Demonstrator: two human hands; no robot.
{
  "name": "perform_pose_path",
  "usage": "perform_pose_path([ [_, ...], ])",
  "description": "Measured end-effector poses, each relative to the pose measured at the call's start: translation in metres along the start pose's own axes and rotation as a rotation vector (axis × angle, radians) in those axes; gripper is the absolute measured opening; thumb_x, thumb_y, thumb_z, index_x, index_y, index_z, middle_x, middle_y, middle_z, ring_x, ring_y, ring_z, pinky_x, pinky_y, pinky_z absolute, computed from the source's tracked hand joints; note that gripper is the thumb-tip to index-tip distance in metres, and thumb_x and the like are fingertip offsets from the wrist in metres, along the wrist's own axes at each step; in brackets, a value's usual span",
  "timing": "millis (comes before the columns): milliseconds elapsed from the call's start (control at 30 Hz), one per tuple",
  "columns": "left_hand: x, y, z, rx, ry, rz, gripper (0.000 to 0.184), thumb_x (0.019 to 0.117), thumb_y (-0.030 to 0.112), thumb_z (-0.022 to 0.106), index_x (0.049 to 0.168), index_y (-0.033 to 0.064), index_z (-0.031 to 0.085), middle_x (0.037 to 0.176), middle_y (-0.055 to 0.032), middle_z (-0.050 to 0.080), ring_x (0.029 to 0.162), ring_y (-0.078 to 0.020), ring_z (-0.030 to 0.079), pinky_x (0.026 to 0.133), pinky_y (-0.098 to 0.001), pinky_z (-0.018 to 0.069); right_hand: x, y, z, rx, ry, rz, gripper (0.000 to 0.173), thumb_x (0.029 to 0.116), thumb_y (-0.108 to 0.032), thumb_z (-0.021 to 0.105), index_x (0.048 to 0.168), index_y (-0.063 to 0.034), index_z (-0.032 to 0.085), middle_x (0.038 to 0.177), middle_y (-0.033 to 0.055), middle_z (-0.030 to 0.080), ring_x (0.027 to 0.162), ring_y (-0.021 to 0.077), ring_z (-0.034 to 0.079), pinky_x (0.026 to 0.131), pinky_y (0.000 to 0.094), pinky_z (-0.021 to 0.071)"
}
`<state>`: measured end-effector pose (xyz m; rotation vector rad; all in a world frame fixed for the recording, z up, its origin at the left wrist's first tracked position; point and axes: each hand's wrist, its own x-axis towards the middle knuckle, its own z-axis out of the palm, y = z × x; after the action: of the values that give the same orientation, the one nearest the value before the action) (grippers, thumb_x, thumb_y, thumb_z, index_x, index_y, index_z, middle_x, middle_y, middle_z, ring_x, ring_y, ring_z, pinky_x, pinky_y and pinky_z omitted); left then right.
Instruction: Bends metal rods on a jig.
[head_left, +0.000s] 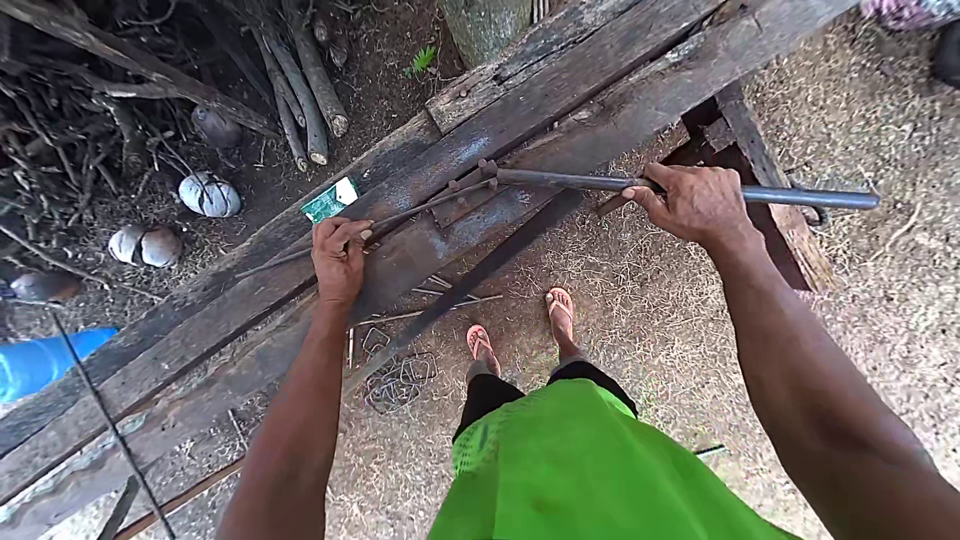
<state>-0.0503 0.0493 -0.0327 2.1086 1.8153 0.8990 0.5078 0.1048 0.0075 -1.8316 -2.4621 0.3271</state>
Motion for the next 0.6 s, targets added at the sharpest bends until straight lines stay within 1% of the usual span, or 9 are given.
perform_pose_path([
  [100, 0.002, 0.000, 0.000, 0.006, 0.004, 0.008, 0.023, 0.1034, 0.022, 0.061, 0.115, 0.0086, 0.076, 0.112, -0.0166, 0.066, 0.115, -0.0295, 0.056, 0.106, -0.0416, 0.0390, -0.026, -0.023, 0.010, 0.021, 0.009, 0.132, 0.077, 0.1000, -0.073, 0.027, 0.099, -0.0046, 0.062, 0.082, 0.0237, 0.066, 0.076, 0.0493, 0.067, 0.059, 0.0659, 0.0459],
  [200, 0.000, -0.002, 0.001, 0.024, 0.011, 0.020, 0.025, 0.1041, 0.026, 0.060, 0.115, 0.0097, 0.076, 0.110, -0.0163, 0.065, 0.112, -0.0305, 0.055, 0.105, -0.0434, 0.0377, -0.065, -0.067, 0.030, 0.072, 0.055, 0.318, 0.074, 0.1012, -0.071, 0.031, 0.101, -0.0047, 0.063, 0.082, 0.0234, 0.066, 0.076, 0.0485, 0.067, 0.059, 0.0659, 0.0466],
  [267, 0.001, -0.003, 0.003, 0.015, 0.029, 0.048, 0.026, 0.1043, 0.027, 0.060, 0.115, 0.0090, 0.076, 0.108, -0.0164, 0.064, 0.111, -0.0301, 0.055, 0.106, -0.0428, 0.0369, -0.092, -0.109, 0.046, 0.120, 0.101, 0.467, 0.069, 0.1029, -0.067, 0.034, 0.104, -0.0056, 0.065, 0.084, 0.0222, 0.067, 0.076, 0.0467, 0.068, 0.060, 0.0648, 0.0477],
  [333, 0.001, -0.003, 0.005, -0.004, 0.042, 0.070, 0.027, 0.1042, 0.026, 0.059, 0.115, 0.0080, 0.076, 0.108, -0.0178, 0.064, 0.111, -0.0322, 0.055, 0.106, -0.0452, 0.0362, -0.116, -0.167, 0.060, 0.175, 0.137, 0.633, 0.063, 0.1052, -0.064, 0.033, 0.108, -0.0077, 0.062, 0.086, 0.0210, 0.066, 0.074, 0.0447, 0.066, 0.058, 0.0636, 0.0493],
  [400, 0.004, -0.003, 0.005, -0.008, 0.040, 0.083, 0.026, 0.1042, 0.026, 0.059, 0.115, 0.0082, 0.075, 0.109, -0.0192, 0.063, 0.111, -0.0344, 0.055, 0.106, -0.0471, 0.0366, -0.127, -0.219, 0.072, 0.194, 0.149, 0.754, 0.055, 0.1075, -0.055, 0.037, 0.116, -0.0072, 0.061, 0.092, 0.0210, 0.067, 0.077, 0.0446, 0.068, 0.061, 0.0629, 0.0512],
  [433, 0.004, -0.003, 0.004, -0.014, 0.036, 0.091, 0.026, 0.1039, 0.025, 0.059, 0.115, 0.0079, 0.076, 0.109, -0.0201, 0.064, 0.112, -0.0360, 0.055, 0.106, -0.0484, 0.0369, -0.130, -0.233, 0.076, 0.189, 0.131, 0.770, 0.050, 0.1081, -0.051, 0.038, 0.119, -0.0068, 0.059, 0.096, 0.0209, 0.067, 0.078, 0.0441, 0.068, 0.062, 0.0620, 0.0521],
  [467, 0.004, -0.004, 0.005, -0.025, 0.028, 0.092, 0.026, 0.1037, 0.024, 0.059, 0.115, 0.0076, 0.075, 0.110, -0.0210, 0.064, 0.112, -0.0373, 0.055, 0.106, -0.0496, 0.0371, -0.134, -0.236, 0.076, 0.194, 0.112, 0.756, 0.048, 0.1087, -0.048, 0.039, 0.121, -0.0058, 0.058, 0.097, 0.0217, 0.067, 0.079, 0.0442, 0.069, 0.063, 0.0620, 0.0525],
  [567, 0.006, -0.002, 0.006, -0.062, 0.027, 0.093, 0.025, 0.1034, 0.020, 0.058, 0.115, 0.0068, 0.075, 0.111, -0.0229, 0.064, 0.113, -0.0401, 0.056, 0.106, -0.0546, 0.0377, -0.140, -0.204, 0.062, 0.290, -0.037, 0.555, 0.043, 0.1101, -0.042, 0.041, 0.128, -0.0049, 0.054, 0.092, 0.0240, 0.067, 0.082, 0.0455, 0.069, 0.068, 0.0641, 0.0542],
  [600, 0.005, -0.003, 0.006, -0.070, 0.022, 0.082, 0.023, 0.1031, 0.019, 0.059, 0.115, 0.0068, 0.075, 0.111, -0.0233, 0.064, 0.113, -0.0407, 0.056, 0.106, -0.0560, 0.0388, -0.140, -0.188, 0.058, 0.339, -0.100, 0.457, 0.042, 0.1100, -0.041, 0.043, 0.130, -0.0059, 0.054, 0.086, 0.0219, 0.067, 0.077, 0.0428, 0.069, 0.068, 0.0628, 0.0551],
])
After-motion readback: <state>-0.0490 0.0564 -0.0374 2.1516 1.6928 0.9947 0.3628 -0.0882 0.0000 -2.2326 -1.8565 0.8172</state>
